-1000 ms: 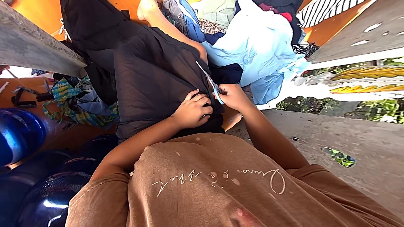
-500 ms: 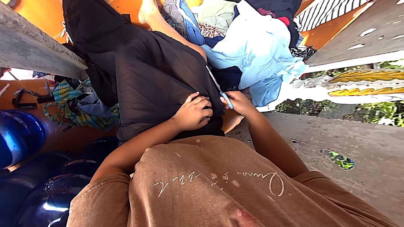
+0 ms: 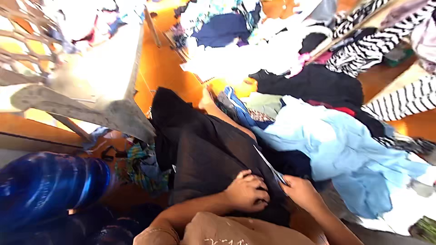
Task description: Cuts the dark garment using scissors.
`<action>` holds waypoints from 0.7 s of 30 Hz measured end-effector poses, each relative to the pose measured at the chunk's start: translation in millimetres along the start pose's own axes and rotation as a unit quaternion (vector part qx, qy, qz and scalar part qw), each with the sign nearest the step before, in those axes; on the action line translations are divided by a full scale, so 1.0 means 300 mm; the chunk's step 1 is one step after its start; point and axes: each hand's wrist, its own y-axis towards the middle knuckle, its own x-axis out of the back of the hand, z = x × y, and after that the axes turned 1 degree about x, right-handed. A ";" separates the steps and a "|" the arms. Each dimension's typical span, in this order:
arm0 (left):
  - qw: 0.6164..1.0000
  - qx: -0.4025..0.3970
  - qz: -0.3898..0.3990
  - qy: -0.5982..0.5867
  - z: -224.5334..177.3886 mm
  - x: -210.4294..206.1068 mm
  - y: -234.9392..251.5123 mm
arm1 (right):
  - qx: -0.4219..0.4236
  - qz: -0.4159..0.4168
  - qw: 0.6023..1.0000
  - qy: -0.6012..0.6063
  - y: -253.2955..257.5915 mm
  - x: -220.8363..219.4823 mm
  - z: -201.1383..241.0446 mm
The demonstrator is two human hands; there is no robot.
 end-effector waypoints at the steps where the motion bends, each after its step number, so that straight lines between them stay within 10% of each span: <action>1: 1.000 -0.008 -0.004 -0.001 -0.001 -0.016 -0.005 | 0.004 -0.004 1.000 0.010 -0.009 -0.008 -0.014; 13: 0.984 -0.021 -0.056 -0.168 -0.077 0.013 0.058 | 0.020 -0.074 0.988 0.133 -0.045 -0.029 -0.155; 21: 0.993 0.002 0.053 -0.107 -0.098 0.054 0.010 | -0.036 0.087 0.975 0.202 -0.121 -0.050 -0.153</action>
